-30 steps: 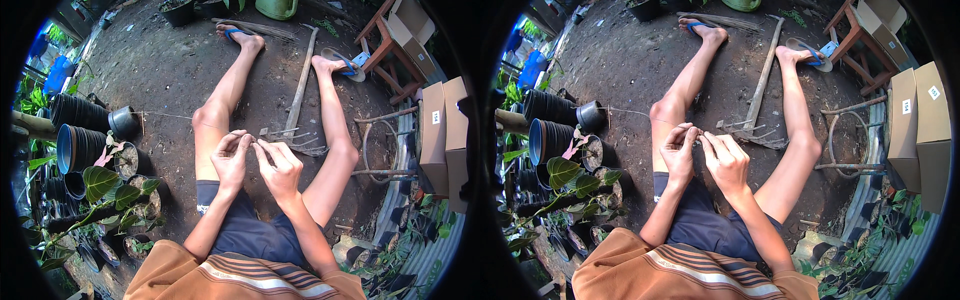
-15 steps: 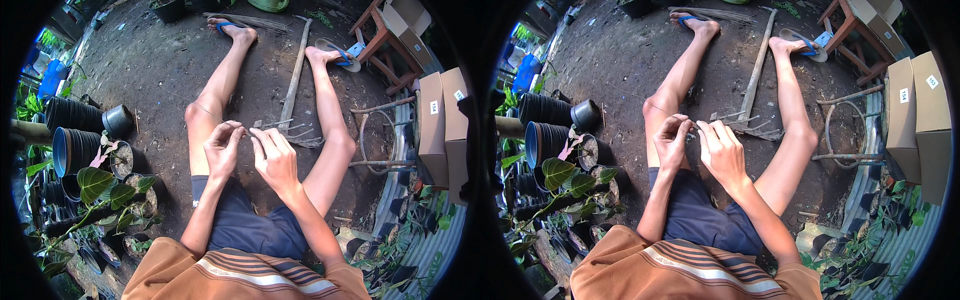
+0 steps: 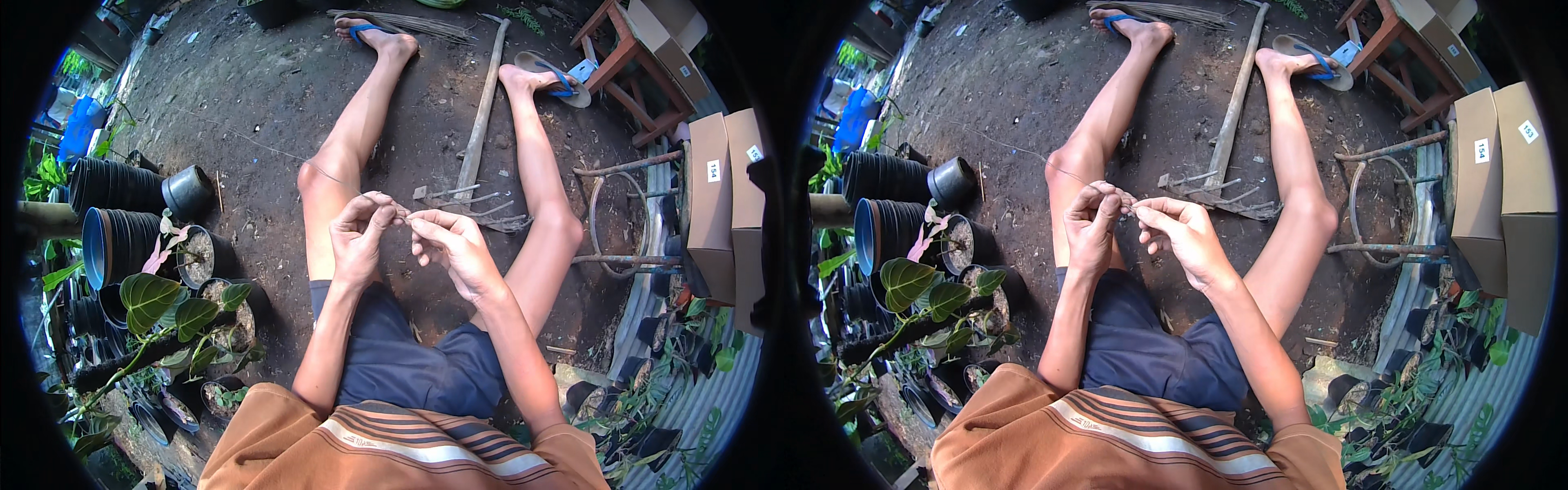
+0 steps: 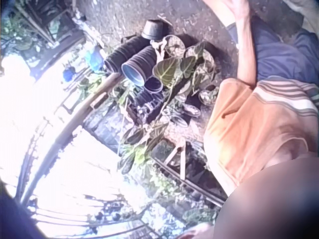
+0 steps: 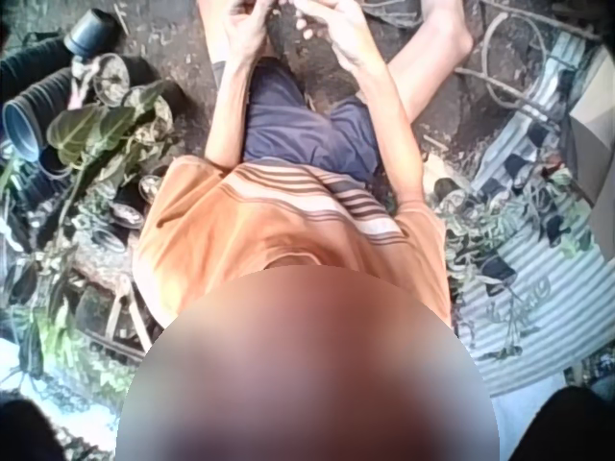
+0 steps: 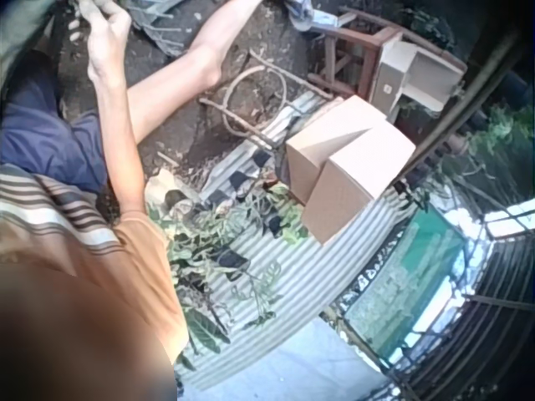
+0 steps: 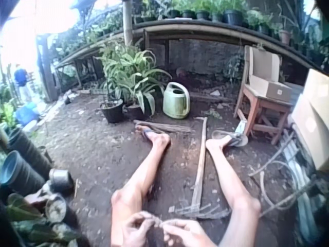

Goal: The person sits on the ground and ties thin wire around a small wooden frame made of sticks. They wrap the wire around multiple joints to secure the structure, adjusting the frame as needed.

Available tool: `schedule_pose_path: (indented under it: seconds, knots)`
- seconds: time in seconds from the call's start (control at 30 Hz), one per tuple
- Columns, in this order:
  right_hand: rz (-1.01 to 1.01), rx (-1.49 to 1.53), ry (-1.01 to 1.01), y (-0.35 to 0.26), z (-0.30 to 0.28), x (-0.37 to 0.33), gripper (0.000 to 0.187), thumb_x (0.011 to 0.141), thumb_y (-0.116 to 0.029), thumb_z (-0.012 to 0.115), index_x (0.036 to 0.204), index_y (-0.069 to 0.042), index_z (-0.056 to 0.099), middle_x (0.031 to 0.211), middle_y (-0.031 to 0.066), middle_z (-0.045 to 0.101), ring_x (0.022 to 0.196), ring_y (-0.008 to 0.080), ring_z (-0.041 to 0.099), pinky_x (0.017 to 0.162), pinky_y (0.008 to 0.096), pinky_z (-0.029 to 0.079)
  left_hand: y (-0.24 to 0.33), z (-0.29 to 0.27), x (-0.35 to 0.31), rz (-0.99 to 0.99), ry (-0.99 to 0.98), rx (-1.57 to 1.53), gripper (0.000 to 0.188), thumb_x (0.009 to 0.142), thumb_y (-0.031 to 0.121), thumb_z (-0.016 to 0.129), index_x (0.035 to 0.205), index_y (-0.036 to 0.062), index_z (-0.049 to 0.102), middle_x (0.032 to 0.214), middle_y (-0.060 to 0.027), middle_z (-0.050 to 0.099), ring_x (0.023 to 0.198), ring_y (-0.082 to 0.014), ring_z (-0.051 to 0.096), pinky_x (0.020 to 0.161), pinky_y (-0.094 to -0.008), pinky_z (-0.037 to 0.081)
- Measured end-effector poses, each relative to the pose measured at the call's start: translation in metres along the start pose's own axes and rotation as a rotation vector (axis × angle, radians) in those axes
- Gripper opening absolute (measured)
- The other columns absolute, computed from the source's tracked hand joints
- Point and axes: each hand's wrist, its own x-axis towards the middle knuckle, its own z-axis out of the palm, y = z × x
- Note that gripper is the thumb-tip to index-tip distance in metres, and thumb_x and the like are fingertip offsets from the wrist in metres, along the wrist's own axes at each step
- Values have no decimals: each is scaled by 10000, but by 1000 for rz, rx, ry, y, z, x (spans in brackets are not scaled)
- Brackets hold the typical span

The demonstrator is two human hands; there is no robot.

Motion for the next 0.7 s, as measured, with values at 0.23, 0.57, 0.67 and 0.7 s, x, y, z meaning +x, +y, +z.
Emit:
schedule_pose_path:
  seconds: [0.23,0.57,0.67,0.7]
  knots:
    - [-991,-1022,448,17,10,5,181,811,-3,873,978,-36,811,979,89,755,832,213,748,766,320,609,-7,5,-3,17,117,50,121,1023,3,714,1140,-24,731,1082,-85,741,960,-177,755,838,-294,625]
    - [-1106,-1206,447,22,12,7,142,832,-7,851,962,-38,803,927,102,770,818,254,752,755,356,605,-18,6,-8,69,139,80,118,1019,3,722,1129,-32,744,1127,-86,727,964,-188,756,838,-302,631]
    - [-868,-961,369,22,17,6,119,870,2,823,984,-27,802,903,116,769,793,223,755,742,334,595,-18,2,-6,96,113,103,125,1024,-1,711,1141,-35,741,1121,-94,730,973,-195,758,852,-305,628]
    - [-728,-822,310,21,17,6,119,941,-90,796,1008,8,787,876,82,768,736,205,741,681,323,587,-17,0,-5,101,103,114,130,1027,-2,706,1147,-36,740,1114,-97,732,976,-197,758,856,-305,627]
